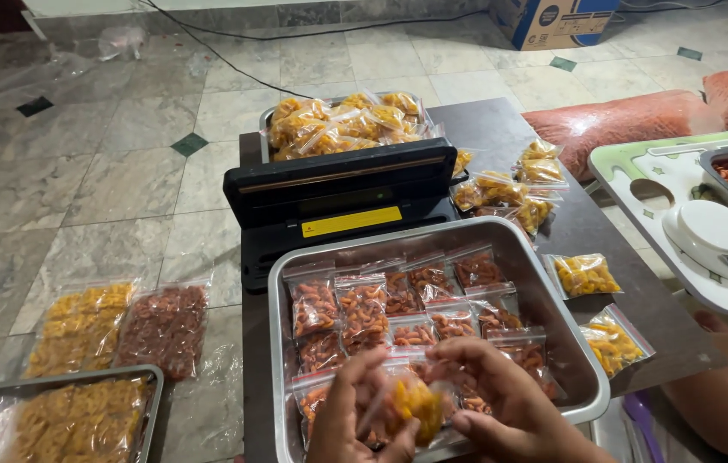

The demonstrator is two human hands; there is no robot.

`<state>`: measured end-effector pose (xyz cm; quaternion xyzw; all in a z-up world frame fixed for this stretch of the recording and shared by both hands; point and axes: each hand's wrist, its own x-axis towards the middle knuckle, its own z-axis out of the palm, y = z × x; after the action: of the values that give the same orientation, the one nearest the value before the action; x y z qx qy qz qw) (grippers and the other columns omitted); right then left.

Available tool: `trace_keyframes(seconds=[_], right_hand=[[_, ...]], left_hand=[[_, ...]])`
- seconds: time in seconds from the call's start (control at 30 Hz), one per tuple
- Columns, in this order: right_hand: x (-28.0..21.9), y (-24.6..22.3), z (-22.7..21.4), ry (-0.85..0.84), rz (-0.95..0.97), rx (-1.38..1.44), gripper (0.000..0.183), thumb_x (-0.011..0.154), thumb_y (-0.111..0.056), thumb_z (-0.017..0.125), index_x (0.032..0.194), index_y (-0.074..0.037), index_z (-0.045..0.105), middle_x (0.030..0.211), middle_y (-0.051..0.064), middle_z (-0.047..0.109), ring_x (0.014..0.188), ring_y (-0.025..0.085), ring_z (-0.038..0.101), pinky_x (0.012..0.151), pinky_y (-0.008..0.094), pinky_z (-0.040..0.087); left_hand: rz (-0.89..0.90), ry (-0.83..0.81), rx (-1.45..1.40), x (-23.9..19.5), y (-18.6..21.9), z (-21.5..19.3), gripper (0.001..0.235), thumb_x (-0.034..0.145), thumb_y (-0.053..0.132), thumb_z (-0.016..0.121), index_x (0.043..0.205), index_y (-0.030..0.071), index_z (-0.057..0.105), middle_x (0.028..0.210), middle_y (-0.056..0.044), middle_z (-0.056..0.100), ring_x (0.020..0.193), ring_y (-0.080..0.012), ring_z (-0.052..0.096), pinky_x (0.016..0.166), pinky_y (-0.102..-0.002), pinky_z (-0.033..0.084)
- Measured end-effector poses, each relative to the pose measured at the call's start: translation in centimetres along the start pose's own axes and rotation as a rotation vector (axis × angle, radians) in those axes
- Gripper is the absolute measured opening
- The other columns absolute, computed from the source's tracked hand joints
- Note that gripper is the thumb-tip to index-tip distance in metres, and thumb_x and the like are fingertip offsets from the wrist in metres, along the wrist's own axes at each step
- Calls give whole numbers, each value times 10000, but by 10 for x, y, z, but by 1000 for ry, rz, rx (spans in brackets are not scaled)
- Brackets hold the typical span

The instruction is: The person packs small portions of orange and yellow snacks into clear plastic bags. They seal the bags by hand and place them into a metal tray, then move the sealed bags to a tray on a heat sealer.

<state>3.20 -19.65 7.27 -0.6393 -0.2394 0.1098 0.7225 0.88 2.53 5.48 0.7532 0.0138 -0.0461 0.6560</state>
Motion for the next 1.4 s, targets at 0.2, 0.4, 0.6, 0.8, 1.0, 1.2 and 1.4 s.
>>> trace_keyframes(seconds=[0.2,0.4,0.6,0.8,1.0,1.2,1.4], right_hand=[[3,10,-2,-94,21,-332,285,806,-26,863,1043,-73,712,950,44,732,781,119,659,644,253,529],[-5,22,-9,37,142,-294,358,779,-173,923,1048,-6,756,886,73,798,753,92,745,637,228,612],[4,6,3,3,-378,-503,214,920,-228,773,953,-31,698,860,80,754,731,228,735,657,358,565],[4,14,-2,-85,-318,-498,377,936,-326,770,1167,-55,646,1107,137,721,1027,278,706,855,397,577],[-1,9,-4,23,-297,-341,371,990,-329,690,1199,-26,639,1109,131,729,1056,252,716,932,373,569],[3,10,-2,87,-332,-372,138,967,-187,686,920,-62,650,887,80,722,837,239,701,801,376,568],[5,5,0,83,-310,-441,179,971,-224,665,914,-55,679,871,79,735,834,231,716,816,359,579]], left_hand=[[398,-47,122,-1,-2,8,575,861,466,767,1367,258,589,916,24,813,665,-77,777,564,-213,603],[123,-6,-409,3,-4,18,1118,611,203,995,1541,178,375,1195,-116,728,817,-146,702,733,-278,688],[302,-197,93,16,-12,8,312,809,359,869,1054,170,829,992,10,816,946,-143,764,820,-282,542],[486,-47,149,13,-22,13,312,820,482,803,830,187,700,816,45,713,628,-91,570,464,-236,456],[405,-20,121,9,-9,10,201,814,381,825,911,205,813,764,44,799,597,-70,700,499,-225,522],[256,-59,280,7,-20,7,287,823,459,842,988,235,773,517,61,681,414,-49,600,398,-246,533],[419,-81,130,8,0,7,368,904,507,696,908,142,744,939,14,748,428,-56,548,392,-229,424]])
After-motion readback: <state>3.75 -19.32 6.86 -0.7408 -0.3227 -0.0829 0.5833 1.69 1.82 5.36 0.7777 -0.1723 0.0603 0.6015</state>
